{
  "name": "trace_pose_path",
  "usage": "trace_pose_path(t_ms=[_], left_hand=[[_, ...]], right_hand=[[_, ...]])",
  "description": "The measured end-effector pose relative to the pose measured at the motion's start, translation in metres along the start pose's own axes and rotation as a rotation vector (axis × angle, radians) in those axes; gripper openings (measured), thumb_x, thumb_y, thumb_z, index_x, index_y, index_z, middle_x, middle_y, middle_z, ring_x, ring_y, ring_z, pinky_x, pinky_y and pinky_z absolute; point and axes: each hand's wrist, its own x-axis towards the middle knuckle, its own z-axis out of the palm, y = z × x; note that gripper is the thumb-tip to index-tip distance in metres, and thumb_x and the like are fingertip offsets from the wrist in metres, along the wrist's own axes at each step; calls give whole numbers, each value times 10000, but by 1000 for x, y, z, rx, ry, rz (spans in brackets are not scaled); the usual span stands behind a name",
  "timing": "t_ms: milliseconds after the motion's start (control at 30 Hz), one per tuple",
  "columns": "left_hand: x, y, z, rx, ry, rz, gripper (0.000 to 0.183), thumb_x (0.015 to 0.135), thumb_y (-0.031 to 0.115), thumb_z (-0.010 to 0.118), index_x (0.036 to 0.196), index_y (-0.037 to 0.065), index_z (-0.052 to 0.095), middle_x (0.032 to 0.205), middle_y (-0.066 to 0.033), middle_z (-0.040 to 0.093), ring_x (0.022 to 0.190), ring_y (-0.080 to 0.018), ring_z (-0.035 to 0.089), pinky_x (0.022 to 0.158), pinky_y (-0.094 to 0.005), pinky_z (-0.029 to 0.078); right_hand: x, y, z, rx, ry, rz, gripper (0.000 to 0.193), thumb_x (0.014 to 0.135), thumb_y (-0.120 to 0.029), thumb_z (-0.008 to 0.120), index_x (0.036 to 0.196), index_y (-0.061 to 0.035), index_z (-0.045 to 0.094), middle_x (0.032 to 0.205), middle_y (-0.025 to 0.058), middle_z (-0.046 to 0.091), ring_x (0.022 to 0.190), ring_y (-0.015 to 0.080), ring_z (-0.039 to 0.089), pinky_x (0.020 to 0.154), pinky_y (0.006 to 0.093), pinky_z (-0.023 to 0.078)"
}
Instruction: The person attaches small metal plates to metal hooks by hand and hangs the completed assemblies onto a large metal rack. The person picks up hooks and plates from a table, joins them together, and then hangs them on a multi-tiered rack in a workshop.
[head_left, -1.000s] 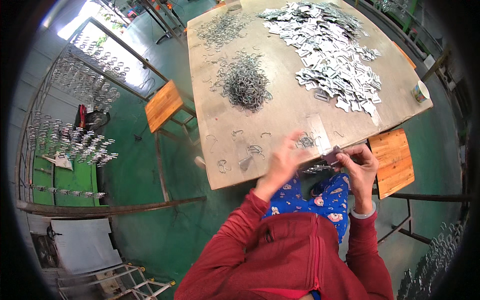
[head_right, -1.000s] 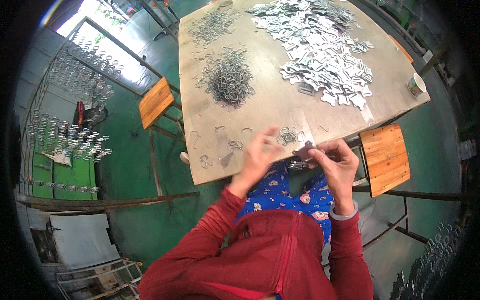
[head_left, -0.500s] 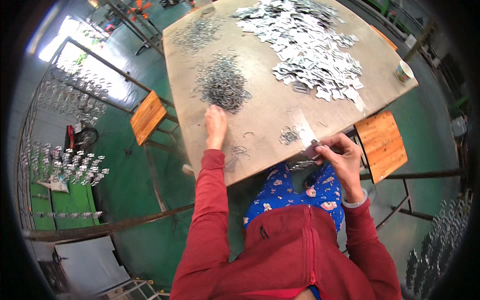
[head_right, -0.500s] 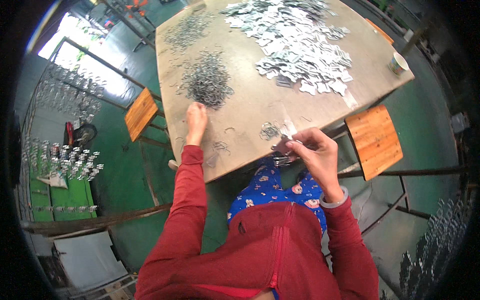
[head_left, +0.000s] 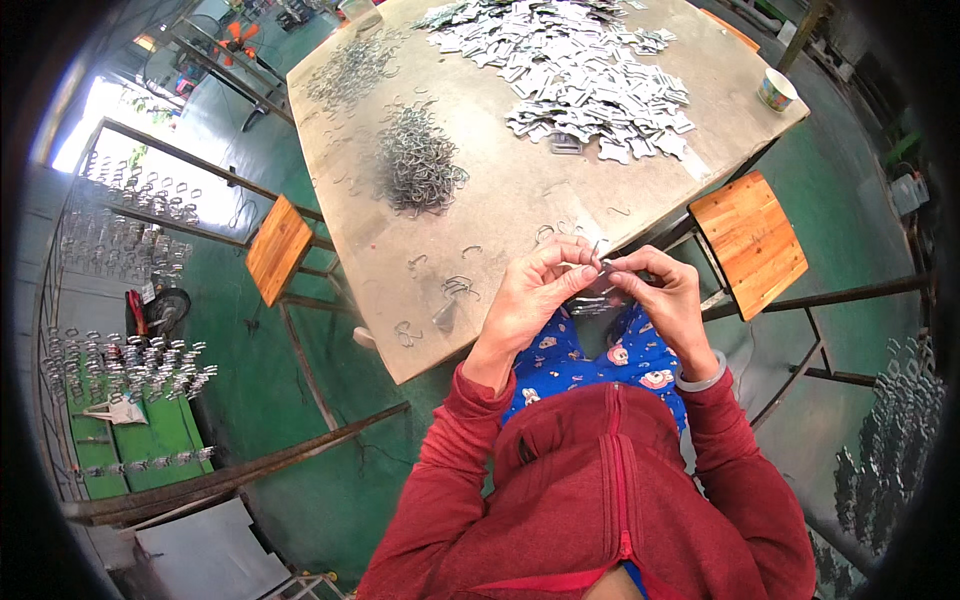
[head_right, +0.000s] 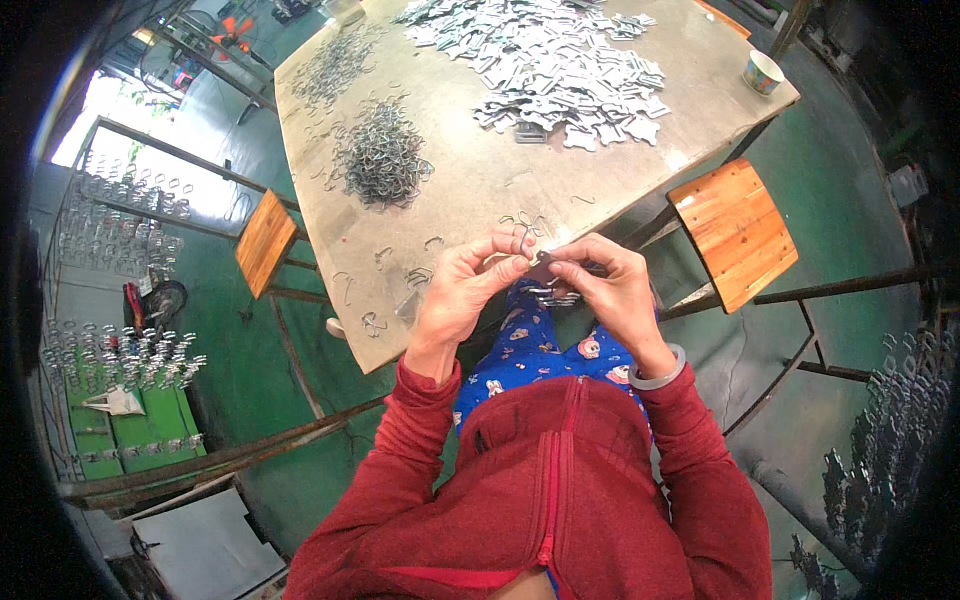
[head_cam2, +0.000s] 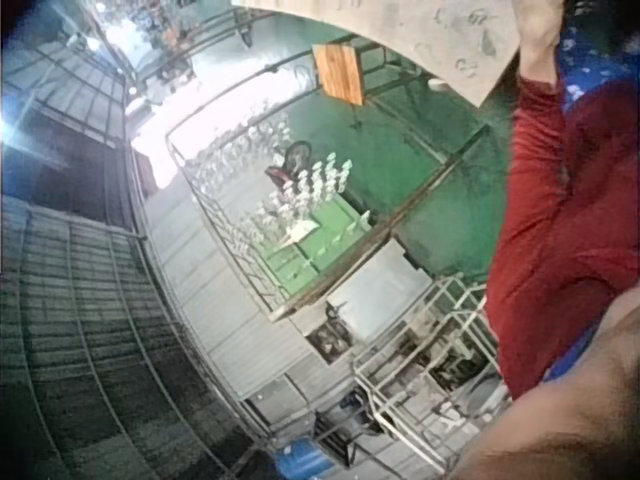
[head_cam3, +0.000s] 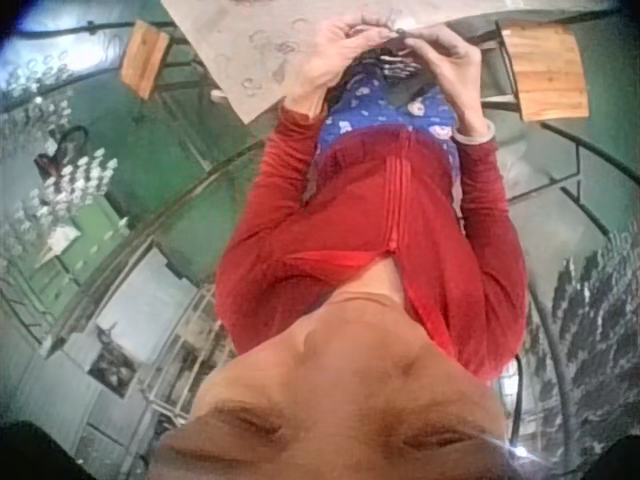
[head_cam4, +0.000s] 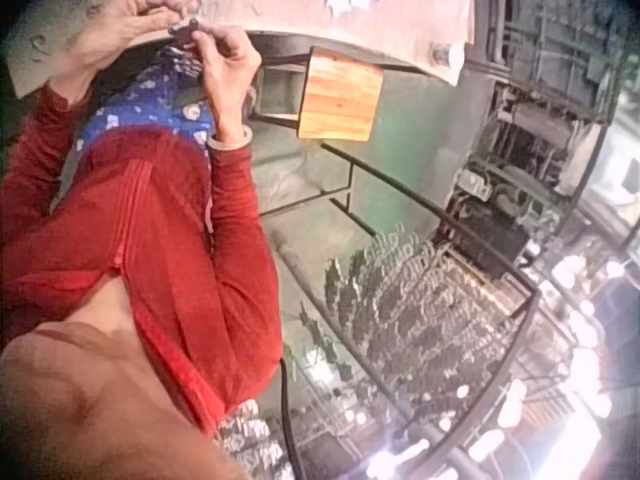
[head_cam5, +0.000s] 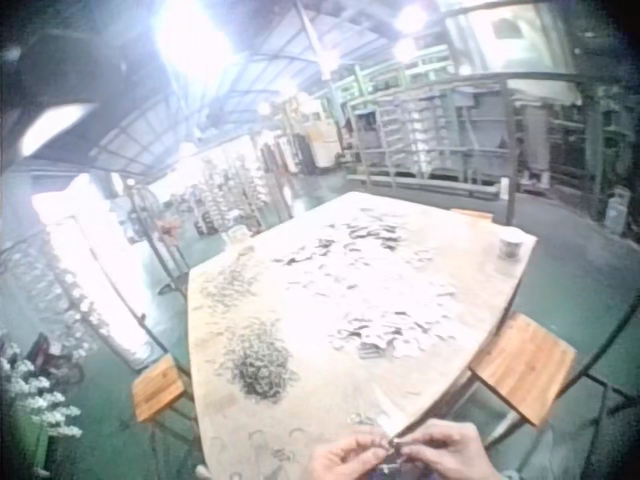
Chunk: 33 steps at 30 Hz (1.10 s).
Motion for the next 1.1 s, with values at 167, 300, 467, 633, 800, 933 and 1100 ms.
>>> trace_pose_path(t_ms=[167,300,467,633,800,933,1100], left_hand=[[3,-13,0,-25,1,0,115,846,71,630,938,2,638,979,-17,558,882,-88,555,774,-224,469],[4,-17,4,5,58,-22,125,870,92,605,953,-1,620,960,-25,582,906,-90,555,802,-234,466],[-1,-25,26,128,192,172,103,902,77,550,969,0,564,965,-61,608,881,-109,573,814,-243,462],[1,-35,27,360,299,351,29,866,14,567,889,0,577,869,-83,639,839,-144,599,754,-264,470],[-2,-35,27,422,230,391,34,887,-15,527,917,-4,539,918,-82,602,901,-144,573,824,-276,456],[-1,-35,31,418,201,414,46,879,-36,525,913,-7,536,914,-92,590,887,-157,581,816,-283,464],[-6,-35,30,417,201,477,61,881,-40,518,929,-8,536,923,-100,581,897,-168,588,806,-283,479]], right_hand=[[-5,3,1,39,21,-8,94,791,41,637,884,56,644,807,65,617,659,105,605,586,210,497],[-5,6,1,8,68,-58,100,779,39,648,879,42,651,790,64,621,669,98,601,584,213,486],[0,0,1,-304,56,-313,136,722,69,673,849,19,661,769,95,630,695,147,593,593,244,459],[16,-5,-23,-16,56,22,112,835,-42,594,866,45,657,739,72,633,603,105,596,533,220,470],[109,48,-49,-530,92,-109,180,817,-103,618,963,-4,656,829,104,635,701,174,606,597,306,486],[179,128,-65,-1117,143,-486,295,759,-101,621,1047,-45,597,968,127,556,938,271,511,796,365,430],[199,124,-69,-1515,168,-595,118,787,-151,565,872,-69,560,889,102,513,886,251,497,732,376,406]])
